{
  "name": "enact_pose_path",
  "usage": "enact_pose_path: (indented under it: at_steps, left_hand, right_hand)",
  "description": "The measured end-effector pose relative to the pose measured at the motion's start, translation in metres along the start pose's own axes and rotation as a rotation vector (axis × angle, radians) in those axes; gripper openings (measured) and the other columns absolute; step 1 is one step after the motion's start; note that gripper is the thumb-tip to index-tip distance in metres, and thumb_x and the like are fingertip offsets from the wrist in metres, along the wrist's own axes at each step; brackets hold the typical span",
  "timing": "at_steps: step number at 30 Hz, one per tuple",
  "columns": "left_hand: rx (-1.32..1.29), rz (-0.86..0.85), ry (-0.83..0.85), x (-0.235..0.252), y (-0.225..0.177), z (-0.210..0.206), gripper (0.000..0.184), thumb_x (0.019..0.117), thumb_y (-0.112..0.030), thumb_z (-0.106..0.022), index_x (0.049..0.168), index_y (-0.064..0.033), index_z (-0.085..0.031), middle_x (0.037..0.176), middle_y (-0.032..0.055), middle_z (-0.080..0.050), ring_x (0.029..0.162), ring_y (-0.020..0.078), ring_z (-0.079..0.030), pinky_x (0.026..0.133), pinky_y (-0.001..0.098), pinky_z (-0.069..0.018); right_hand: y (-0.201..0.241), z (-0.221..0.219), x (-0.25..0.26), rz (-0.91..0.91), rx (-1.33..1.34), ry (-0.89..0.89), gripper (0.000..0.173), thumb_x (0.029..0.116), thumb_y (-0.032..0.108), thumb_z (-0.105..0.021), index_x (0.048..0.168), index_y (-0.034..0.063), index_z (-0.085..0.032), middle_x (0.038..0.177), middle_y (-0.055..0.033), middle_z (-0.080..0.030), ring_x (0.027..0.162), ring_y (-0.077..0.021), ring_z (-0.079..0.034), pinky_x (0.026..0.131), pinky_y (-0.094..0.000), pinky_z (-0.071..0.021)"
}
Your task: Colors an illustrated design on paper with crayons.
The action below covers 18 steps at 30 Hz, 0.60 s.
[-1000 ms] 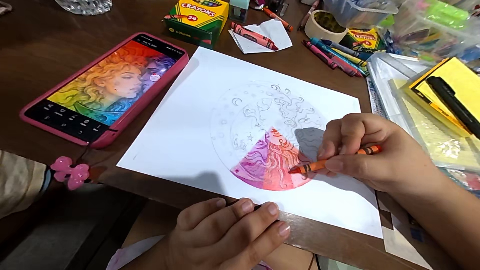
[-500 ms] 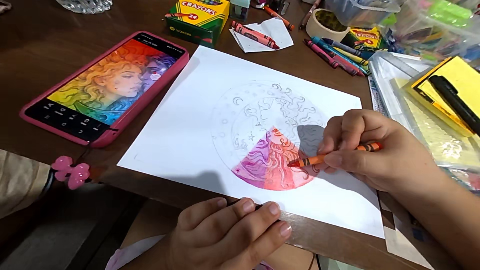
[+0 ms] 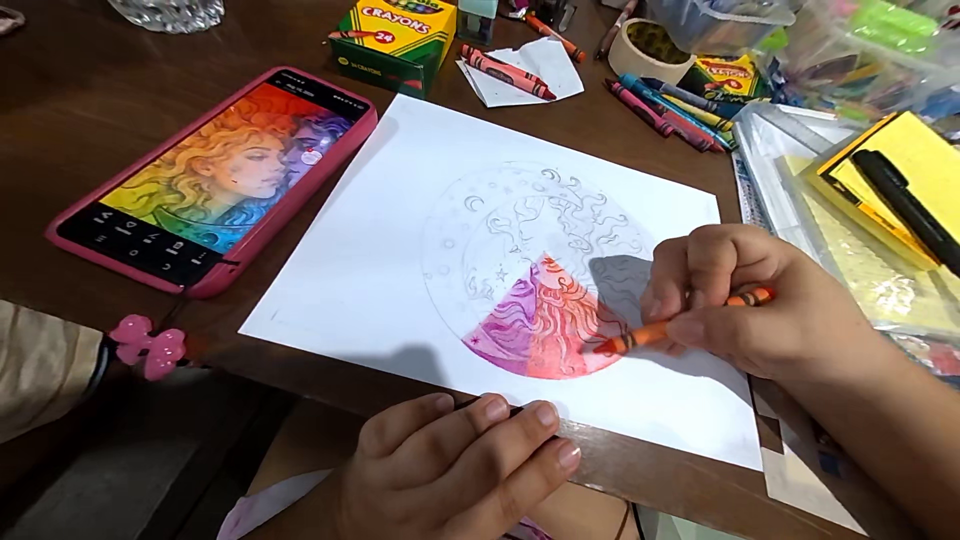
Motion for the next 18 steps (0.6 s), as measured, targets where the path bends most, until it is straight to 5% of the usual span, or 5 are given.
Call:
enact_pose_path:
  at_steps: [4,7,9,12,18]
  left_hand:
    - [-0.039,0.099,0.114,0.011,0.000,0.003,0.028,0.1031,-0.033,-0.055,0.130,-0.0259,-0.058,0.130,-0.0072,-0.060,0.120,0.0105,-0.050,0.106,0.0281,-0.0277]
    - [-0.041,0.140,0.239,0.025,-0.006,0.005,0.034,0.1026,-0.039,-0.055,0.133,-0.0236,-0.059,0.124,-0.0025,-0.063,0.112,0.0165,-0.052,0.101,0.0334,-0.0294]
    - [-0.065,0.154,0.249,0.033,-0.012,0.003,0.034,0.1031,-0.039,-0.054,0.131,-0.0221,-0.062,0.120,-0.0008,-0.063,0.105,0.0187,-0.052,0.099,0.0347,-0.0298]
    - [-0.163,0.114,0.223,0.043,-0.028,-0.004,0.031,0.1056,-0.036,-0.049,0.128,-0.0203,-0.065,0.123,-0.0006,-0.065,0.110,0.0187,-0.054,0.101,0.0330,-0.0321]
    - [-0.071,-0.004,0.266,0.046,-0.041,-0.022,0.033,0.1065,-0.034,-0.045,0.123,-0.0186,-0.069,0.119,-0.0010,-0.072,0.106,0.0180,-0.061,0.096,0.0326,-0.0378]
  right_hand:
    - [0.027,0.050,-0.004,0.051,0.065,-0.320,0.026,0.0987,0.009,-0.051,0.083,0.0277,-0.060,0.083,0.0117,-0.067,0.067,0.0032,-0.062,0.059,-0.0122,-0.0529]
    - [0.053,0.097,-0.035,0.135,0.111,-0.611,0.030,0.1035,0.006,-0.041,0.086,0.0219,-0.059,0.085,0.0078,-0.066,0.072,0.0035,-0.062,0.066,-0.0075,-0.0516]
    - [0.058,0.090,-0.059,0.127,0.042,-0.695,0.026,0.0982,0.005,-0.047,0.085,0.0241,-0.057,0.081,0.0101,-0.064,0.071,0.0032,-0.061,0.066,-0.0099,-0.0529]
    - [0.036,0.037,-0.076,0.040,0.008,-0.656,0.016,0.0901,0.016,-0.072,0.087,0.0284,-0.063,0.084,0.0113,-0.066,0.067,0.0023,-0.064,0.061,-0.0156,-0.0585]
    - [0.022,-0.014,-0.061,0.054,-0.123,-0.657,0.024,0.0795,0.017,-0.082,0.088,0.0262,-0.062,0.080,0.0093,-0.063,0.065,-0.0010,-0.064,0.056,-0.0181,-0.0585]
Point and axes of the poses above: each hand's wrist, its own x-axis towards the middle knuckle, its own z-axis out of the back of the hand, y = z × x, the point moved 9 cm from there along x, towards the middle knuckle
